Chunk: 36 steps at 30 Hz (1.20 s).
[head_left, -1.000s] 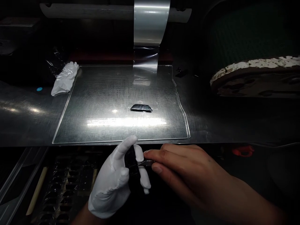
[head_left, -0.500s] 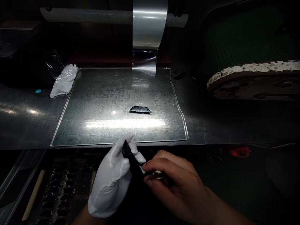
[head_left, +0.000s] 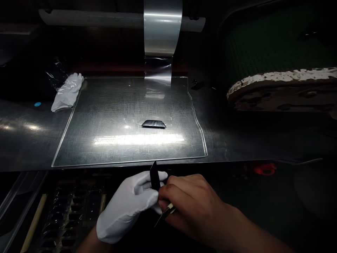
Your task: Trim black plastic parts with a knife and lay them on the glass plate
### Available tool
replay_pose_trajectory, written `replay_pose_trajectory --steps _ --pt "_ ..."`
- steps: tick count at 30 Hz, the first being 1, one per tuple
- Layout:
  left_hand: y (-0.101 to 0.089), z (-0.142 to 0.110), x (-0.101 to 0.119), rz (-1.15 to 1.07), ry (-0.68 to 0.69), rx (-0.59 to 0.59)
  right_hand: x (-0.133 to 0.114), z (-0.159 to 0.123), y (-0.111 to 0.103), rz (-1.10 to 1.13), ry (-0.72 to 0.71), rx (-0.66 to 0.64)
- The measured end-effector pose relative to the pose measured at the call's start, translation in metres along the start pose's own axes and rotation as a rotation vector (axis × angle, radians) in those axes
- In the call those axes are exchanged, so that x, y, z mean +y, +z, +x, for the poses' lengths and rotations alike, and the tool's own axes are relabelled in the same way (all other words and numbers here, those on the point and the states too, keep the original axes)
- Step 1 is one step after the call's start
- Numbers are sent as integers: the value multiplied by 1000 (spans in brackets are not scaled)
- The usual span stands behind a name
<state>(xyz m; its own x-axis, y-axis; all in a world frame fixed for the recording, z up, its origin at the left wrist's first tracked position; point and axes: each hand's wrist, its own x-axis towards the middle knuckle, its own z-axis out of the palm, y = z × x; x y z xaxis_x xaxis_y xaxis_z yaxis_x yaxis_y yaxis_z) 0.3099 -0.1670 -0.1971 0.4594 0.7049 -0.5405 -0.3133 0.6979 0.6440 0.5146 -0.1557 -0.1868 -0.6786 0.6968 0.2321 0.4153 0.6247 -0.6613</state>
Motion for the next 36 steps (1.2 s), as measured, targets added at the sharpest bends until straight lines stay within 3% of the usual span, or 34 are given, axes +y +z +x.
replay_pose_trajectory --steps 3,7,15,20,23,27,36 --pt "-4 3 -3 -45 -46 -17 0 -1 -6 -16 7 -56" --pt "-5 6 -9 -84 -14 26 -1 -3 -13 -46 18 -103" --pt "-8 8 -22 -150 73 -52 -2 -1 -17 45 77 -120" --pt "-12 5 -12 -170 144 -92 7 -2 -29 206 267 -34" --pt "-13 5 -8 -188 137 -125 10 -2 -32 212 251 -30" --pt "-10 5 -13 -285 258 -175 8 0 -32 226 206 -5" --pt "-6 3 -19 -259 391 -175 7 -7 -29 186 253 70"
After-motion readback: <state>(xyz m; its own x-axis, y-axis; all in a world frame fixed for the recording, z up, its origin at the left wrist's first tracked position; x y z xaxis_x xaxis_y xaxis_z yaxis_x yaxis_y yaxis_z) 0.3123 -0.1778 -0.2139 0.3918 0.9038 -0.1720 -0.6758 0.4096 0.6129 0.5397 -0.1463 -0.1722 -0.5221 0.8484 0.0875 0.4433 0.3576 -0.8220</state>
